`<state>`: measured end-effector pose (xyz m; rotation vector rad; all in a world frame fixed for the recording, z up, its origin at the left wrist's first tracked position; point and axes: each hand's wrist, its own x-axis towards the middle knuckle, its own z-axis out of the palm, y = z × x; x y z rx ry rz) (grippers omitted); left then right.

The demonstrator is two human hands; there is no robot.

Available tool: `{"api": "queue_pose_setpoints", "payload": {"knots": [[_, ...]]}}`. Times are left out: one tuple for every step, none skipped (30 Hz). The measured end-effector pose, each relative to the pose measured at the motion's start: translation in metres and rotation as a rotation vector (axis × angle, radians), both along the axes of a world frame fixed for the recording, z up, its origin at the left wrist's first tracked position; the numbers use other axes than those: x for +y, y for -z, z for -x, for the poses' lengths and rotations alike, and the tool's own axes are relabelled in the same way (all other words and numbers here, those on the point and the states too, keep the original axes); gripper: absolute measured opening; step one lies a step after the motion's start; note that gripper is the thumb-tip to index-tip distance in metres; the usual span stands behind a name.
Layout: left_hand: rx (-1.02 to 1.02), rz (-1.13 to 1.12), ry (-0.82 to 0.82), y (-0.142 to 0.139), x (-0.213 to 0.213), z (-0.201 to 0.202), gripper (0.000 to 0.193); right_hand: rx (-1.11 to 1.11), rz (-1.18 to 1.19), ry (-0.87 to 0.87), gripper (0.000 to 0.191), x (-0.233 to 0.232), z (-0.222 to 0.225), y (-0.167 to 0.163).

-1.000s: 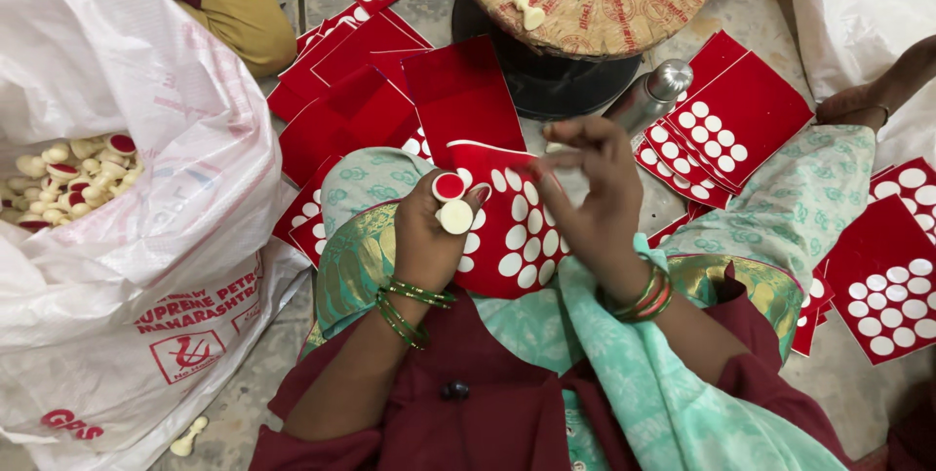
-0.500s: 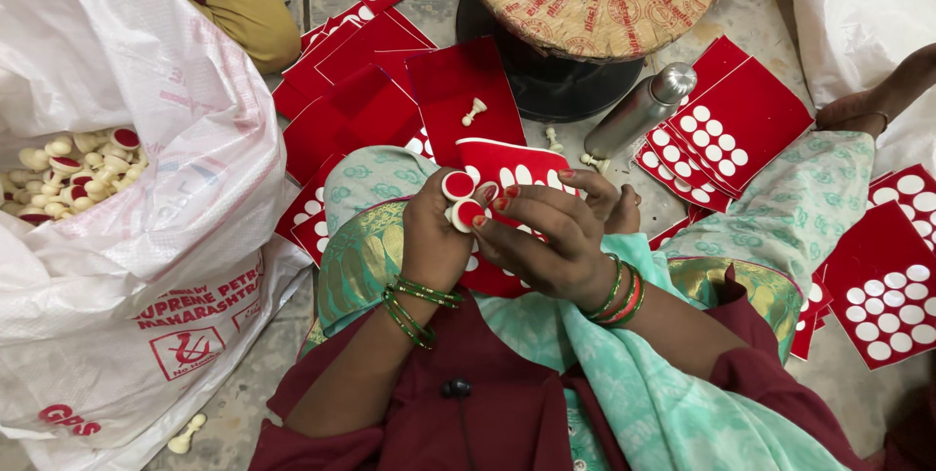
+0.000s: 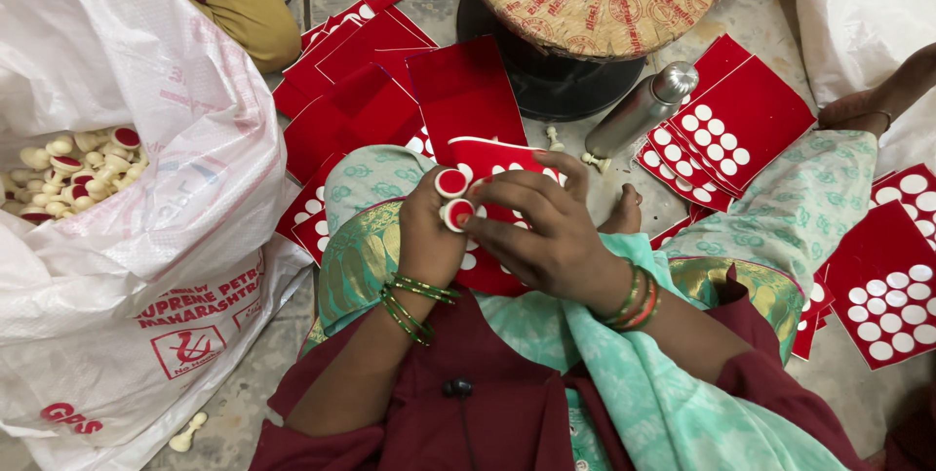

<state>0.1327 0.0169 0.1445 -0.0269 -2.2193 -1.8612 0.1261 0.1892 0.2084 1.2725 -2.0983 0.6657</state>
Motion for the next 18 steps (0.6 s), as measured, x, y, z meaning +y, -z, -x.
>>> {"api": "queue_pose_setpoints", "payload": {"knots": [[-0.005, -0.020, 0.003, 0.001, -0.002, 0.001, 0.015, -0.113, 0.012, -0.054, 0.026, 0.003, 0.002, -0.002], [-0.012, -0.041, 0.007, 0.001, -0.003, 0.001, 0.017, -0.227, 0.021, -0.109, 0.027, 0.007, 0.003, -0.004], [0.003, -0.019, 0.009, 0.002, -0.002, -0.001, 0.015, -0.342, 0.030, -0.163, 0.028, 0.010, 0.003, -0.004], [0.018, 0.003, 0.010, 0.003, -0.001, -0.002, 0.014, -0.504, 0.135, -0.153, 0.028, 0.010, 0.004, -0.003], [0.029, 0.024, 0.011, 0.003, 0.000, -0.004, 0.014, -0.669, 0.240, -0.142, 0.028, 0.008, 0.003, 0.002], [0.062, 0.043, 0.027, 0.003, 0.002, -0.006, 0.017, -0.833, 0.345, -0.130, 0.028, 0.007, 0.002, 0.006], [0.095, 0.061, 0.045, 0.003, 0.005, -0.007, 0.022, -1.014, 0.371, -0.151, 0.029, 0.006, -0.001, 0.010], [0.133, 0.080, 0.065, 0.003, 0.006, -0.007, 0.027, -1.191, 0.398, -0.171, 0.030, 0.005, -0.004, 0.015], [0.088, 0.083, 0.073, 0.003, 0.007, -0.007, 0.029, -1.366, 0.424, -0.193, 0.031, 0.004, -0.004, 0.019], [0.037, 0.083, 0.081, 0.003, 0.008, -0.008, 0.031, -1.401, 0.444, -0.230, 0.028, 0.003, -0.004, 0.023], [-0.014, 0.084, 0.089, 0.003, 0.008, -0.009, 0.033, -1.436, 0.463, -0.267, 0.026, 0.002, -0.004, 0.026], [0.013, 0.105, 0.090, 0.003, 0.009, -0.010, 0.036, -1.472, 0.482, -0.305, 0.024, 0.002, -0.004, 0.028], [0.041, 0.129, 0.091, 0.004, 0.008, -0.010, 0.039, -1.475, 0.480, -0.307, 0.023, 0.002, -0.004, 0.030], [0.067, 0.153, 0.090, 0.004, 0.007, -0.011, 0.042, -1.479, 0.477, -0.309, 0.022, 0.002, -0.004, 0.031], [0.071, 0.145, 0.094, 0.004, 0.008, -0.012, 0.045, -1.483, 0.473, -0.311, 0.021, 0.002, -0.004, 0.031], [0.080, 0.138, 0.099, 0.005, 0.008, -0.012, 0.047, -1.487, 0.479, -0.301, 0.021, 0.002, -0.004, 0.031], [0.087, 0.131, 0.106, 0.005, 0.008, -0.012, 0.049, -1.492, 0.485, -0.288, 0.021, 0.001, -0.005, 0.030], [0.085, 0.128, 0.103, 0.005, 0.009, -0.011, 0.046, -1.495, 0.492, -0.277, 0.021, 0.001, -0.006, 0.028]]}}
